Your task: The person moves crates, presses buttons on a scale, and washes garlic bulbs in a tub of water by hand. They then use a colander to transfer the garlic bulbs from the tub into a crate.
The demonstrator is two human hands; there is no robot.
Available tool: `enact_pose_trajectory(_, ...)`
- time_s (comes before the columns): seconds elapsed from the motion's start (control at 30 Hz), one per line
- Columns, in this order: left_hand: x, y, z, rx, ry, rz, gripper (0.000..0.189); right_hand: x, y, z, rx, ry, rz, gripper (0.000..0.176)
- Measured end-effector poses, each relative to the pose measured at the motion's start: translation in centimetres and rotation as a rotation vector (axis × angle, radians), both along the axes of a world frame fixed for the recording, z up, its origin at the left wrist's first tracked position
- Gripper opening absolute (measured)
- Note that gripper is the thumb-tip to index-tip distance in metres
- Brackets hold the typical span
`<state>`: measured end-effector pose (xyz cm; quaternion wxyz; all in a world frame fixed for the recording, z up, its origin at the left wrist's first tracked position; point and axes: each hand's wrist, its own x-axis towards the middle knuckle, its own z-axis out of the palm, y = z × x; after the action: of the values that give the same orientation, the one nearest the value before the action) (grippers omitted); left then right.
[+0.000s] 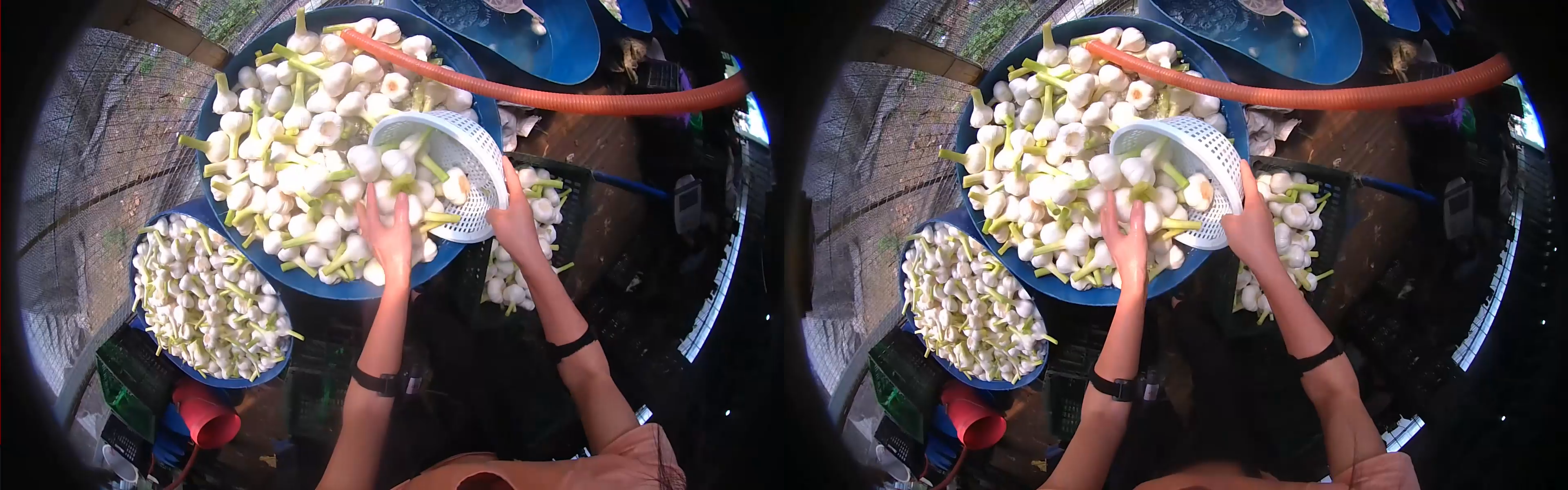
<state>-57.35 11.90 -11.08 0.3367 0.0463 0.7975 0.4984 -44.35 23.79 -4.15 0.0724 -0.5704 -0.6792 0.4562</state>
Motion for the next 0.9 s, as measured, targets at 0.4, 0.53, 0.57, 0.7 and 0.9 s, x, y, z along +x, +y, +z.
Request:
enact_pose_trajectory(0.4,4.4,1.0,9.2,-0.145,0.595,-0.328,0.052,5.6,-5.4,5.5,-0.382,0.471,-0.618,0.086)
enact_pose_trajectory(0.53,8.8,2.0,12.0,-0.046,0.613,-0.403,0.055,10.2,-6.0,8.8,-0.346,0.389,-0.772,0.073)
enact_pose_trajectory(0.57,10.0,2.5,12.9,-0.022,0.597,-0.433,0.056,11.7,-6.2,9.7,-0.298,0.395,-0.807,0.072)
enact_pose_trajectory(0.7,15.9,3.4,14.9,0.065,0.469,-0.542,0.057,17.7,-6.9,14.2,-0.138,0.157,-0.869,0.067)
enact_pose_trajectory(0.9,22.2,4.2,12.0,0.303,0.175,-0.657,0.061,21.7,-7.8,15.6,0.286,-0.091,-0.772,0.081)
